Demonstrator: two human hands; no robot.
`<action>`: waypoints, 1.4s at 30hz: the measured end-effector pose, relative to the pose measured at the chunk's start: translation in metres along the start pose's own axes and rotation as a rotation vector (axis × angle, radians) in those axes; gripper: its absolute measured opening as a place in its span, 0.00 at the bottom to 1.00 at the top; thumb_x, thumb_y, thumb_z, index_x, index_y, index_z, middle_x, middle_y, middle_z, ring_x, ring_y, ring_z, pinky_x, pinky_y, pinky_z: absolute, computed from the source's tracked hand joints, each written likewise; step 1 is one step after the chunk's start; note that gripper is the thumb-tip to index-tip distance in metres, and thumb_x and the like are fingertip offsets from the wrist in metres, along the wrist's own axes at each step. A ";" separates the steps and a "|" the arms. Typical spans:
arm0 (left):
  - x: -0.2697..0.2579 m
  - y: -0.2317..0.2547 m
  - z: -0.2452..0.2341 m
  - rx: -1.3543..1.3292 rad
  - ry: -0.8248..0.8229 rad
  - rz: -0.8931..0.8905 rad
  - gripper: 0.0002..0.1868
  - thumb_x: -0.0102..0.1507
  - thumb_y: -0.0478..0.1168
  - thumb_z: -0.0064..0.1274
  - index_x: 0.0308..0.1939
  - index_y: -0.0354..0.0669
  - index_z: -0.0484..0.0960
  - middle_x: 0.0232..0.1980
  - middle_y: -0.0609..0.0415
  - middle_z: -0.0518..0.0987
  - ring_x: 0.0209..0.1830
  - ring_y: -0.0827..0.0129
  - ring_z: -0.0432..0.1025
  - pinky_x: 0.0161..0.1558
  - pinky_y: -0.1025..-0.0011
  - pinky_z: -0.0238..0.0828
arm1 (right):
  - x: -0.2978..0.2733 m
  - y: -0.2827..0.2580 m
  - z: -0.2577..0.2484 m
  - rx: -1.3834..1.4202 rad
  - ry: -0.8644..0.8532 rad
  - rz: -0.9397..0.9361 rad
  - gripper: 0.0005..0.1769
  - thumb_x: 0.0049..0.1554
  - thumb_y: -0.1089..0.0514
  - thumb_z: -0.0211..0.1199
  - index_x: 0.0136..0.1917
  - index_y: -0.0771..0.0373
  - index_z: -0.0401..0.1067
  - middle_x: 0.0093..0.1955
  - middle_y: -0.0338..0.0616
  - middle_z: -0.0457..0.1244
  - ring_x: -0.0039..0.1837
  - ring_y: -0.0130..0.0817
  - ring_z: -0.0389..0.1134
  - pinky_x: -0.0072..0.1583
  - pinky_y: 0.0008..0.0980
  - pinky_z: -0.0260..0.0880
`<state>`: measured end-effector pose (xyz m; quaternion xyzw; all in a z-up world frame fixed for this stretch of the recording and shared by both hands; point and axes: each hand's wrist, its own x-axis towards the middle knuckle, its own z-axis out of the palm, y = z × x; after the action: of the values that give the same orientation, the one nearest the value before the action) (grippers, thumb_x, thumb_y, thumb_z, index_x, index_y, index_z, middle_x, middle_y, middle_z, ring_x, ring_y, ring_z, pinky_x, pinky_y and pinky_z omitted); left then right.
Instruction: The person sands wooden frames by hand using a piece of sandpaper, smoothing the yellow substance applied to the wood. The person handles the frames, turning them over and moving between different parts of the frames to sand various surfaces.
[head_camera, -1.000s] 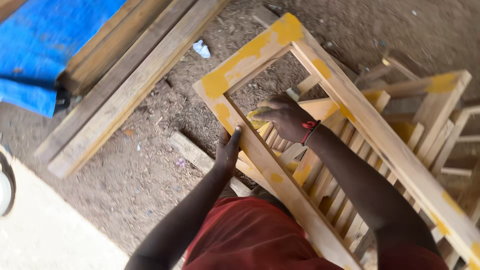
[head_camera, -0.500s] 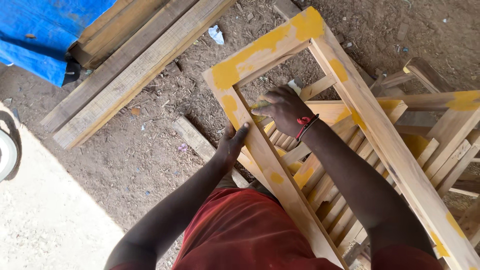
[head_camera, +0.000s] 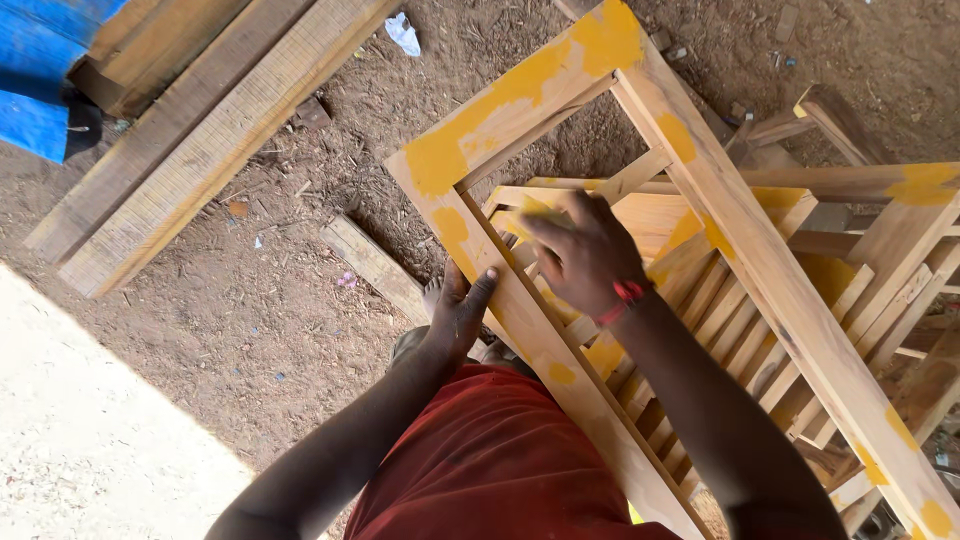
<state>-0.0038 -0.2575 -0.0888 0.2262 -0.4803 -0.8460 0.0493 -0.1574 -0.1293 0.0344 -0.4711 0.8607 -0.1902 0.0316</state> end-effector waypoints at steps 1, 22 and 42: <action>-0.002 -0.001 0.000 0.024 -0.011 0.030 0.26 0.71 0.45 0.48 0.71 0.41 0.63 0.67 0.51 0.73 0.64 0.70 0.68 0.64 0.69 0.66 | -0.005 -0.005 -0.005 0.010 -0.036 0.038 0.21 0.53 0.58 0.66 0.61 0.55 0.79 0.53 0.54 0.62 0.55 0.52 0.66 0.55 0.48 0.70; 0.002 -0.009 0.000 0.025 0.023 -0.019 0.27 0.71 0.41 0.50 0.71 0.40 0.58 0.61 0.48 0.76 0.60 0.69 0.71 0.59 0.68 0.73 | -0.020 -0.039 -0.003 -0.004 -0.276 0.190 0.23 0.49 0.58 0.69 0.59 0.59 0.78 0.54 0.56 0.60 0.52 0.51 0.69 0.53 0.46 0.73; 0.005 -0.014 -0.007 0.177 0.041 0.155 0.24 0.71 0.41 0.51 0.69 0.38 0.65 0.58 0.49 0.77 0.56 0.70 0.72 0.57 0.67 0.74 | -0.020 0.011 -0.014 -0.111 -0.067 -0.214 0.17 0.53 0.60 0.66 0.56 0.49 0.81 0.64 0.50 0.66 0.67 0.49 0.64 0.70 0.55 0.58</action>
<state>-0.0032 -0.2570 -0.1052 0.2093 -0.5680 -0.7892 0.1041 -0.1582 -0.1039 0.0410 -0.5675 0.8131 -0.1287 0.0137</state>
